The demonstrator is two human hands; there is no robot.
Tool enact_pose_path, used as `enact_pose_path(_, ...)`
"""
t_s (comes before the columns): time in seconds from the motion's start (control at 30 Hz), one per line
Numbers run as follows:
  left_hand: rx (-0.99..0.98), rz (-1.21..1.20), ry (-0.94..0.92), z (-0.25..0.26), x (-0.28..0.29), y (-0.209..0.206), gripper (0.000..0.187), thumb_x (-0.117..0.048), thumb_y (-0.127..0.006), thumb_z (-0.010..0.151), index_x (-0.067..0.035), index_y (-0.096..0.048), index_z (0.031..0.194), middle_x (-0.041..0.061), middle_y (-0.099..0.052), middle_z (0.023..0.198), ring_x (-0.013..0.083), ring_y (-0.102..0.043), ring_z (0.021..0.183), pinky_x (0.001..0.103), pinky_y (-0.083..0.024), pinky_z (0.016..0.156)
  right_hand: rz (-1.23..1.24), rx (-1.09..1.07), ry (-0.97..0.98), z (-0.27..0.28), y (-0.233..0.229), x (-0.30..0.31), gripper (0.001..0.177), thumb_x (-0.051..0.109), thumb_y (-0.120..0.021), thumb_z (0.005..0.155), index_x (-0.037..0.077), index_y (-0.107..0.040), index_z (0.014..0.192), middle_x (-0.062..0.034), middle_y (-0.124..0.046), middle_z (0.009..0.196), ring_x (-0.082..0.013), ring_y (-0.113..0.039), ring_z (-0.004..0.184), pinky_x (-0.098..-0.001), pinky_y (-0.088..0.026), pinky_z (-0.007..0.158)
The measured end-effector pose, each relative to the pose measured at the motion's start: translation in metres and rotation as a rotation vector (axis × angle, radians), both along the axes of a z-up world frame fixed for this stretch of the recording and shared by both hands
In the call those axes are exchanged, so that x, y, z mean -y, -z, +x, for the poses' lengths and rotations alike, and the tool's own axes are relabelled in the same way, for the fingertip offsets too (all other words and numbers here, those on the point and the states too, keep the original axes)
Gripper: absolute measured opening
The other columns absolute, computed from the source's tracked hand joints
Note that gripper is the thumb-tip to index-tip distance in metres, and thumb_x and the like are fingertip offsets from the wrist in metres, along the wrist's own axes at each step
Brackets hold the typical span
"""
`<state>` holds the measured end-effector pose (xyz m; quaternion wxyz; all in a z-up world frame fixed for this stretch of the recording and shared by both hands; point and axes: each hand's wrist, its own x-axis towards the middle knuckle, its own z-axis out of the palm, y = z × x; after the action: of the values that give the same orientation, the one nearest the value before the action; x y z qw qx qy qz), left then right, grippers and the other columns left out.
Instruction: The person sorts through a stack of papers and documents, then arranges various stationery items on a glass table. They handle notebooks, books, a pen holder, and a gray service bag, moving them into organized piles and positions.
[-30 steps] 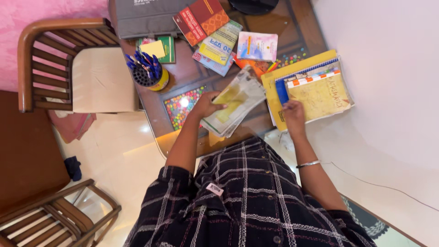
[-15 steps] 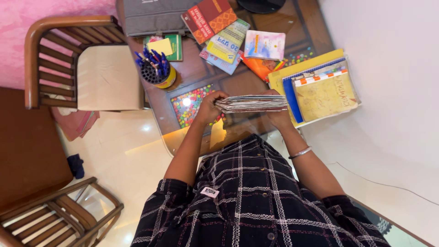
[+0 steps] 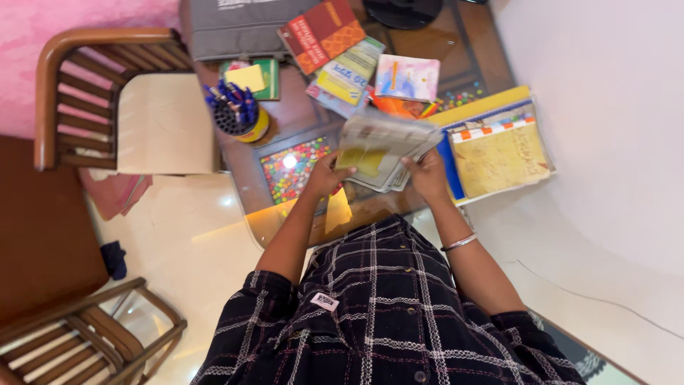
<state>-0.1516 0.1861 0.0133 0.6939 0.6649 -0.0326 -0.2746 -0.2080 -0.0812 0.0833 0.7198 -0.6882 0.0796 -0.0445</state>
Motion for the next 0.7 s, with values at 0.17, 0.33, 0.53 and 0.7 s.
enact_pose_path(0.17, -0.137, -0.140, -0.017, 0.017, 0.067, -0.007, 0.041, -0.017, -0.078, 0.090, -0.005, -0.065, 0.127, 0.003, -0.073, 0.087, 0.0077, -0.064, 0.062, 0.023, -0.052, 0.051, 0.421, -0.067, 0.327, -0.024, 0.003, 0.073, 0.031, -0.003, -0.067, 0.096, 0.002, -0.057, 0.124, -0.0087, -0.071, 0.112, -0.0195, -0.069, 0.100, -0.0364, -0.058, 0.089)
enact_pose_path(0.33, -0.070, -0.002, 0.131, 0.018, 0.163, 0.008, 0.045, -0.018, -0.079, 0.089, -0.004, -0.065, 0.129, 0.005, -0.072, 0.083, 0.0096, -0.068, 0.060, 0.024, -0.057, 0.050, 0.061, -0.194, 0.566, -0.068, 0.014, 0.148, 0.028, 0.004, -0.074, 0.094, 0.000, -0.062, 0.119, -0.0096, -0.071, 0.110, -0.0167, -0.070, 0.092, -0.0316, -0.061, 0.076)
enact_pose_path(0.53, 0.022, 0.126, 0.199, 0.014, 0.251, 0.007, 0.044, -0.013, -0.081, 0.085, 0.001, -0.067, 0.125, 0.011, -0.074, 0.081, 0.0136, -0.069, 0.057, 0.028, -0.056, 0.052, -0.128, -0.477, 0.706, -0.093, 0.009, 0.202, 0.026, 0.015, -0.079, 0.089, 0.003, -0.066, 0.107, -0.0085, -0.070, 0.090, -0.0159, -0.067, 0.066, -0.0300, -0.059, 0.053)
enact_pose_path(0.7, 0.063, 0.282, 0.167, 0.015, 0.281, 0.001, 0.048, -0.011, -0.084, 0.079, -0.001, -0.065, 0.123, 0.010, -0.074, 0.087, 0.0130, -0.072, 0.061, 0.028, -0.059, 0.057, -0.166, -0.570, 0.724, -0.092, 0.027, 0.231, 0.030, 0.018, -0.083, 0.088, -0.002, -0.062, 0.096, -0.0105, -0.069, 0.081, -0.0164, -0.068, 0.060, -0.0300, -0.060, 0.050)
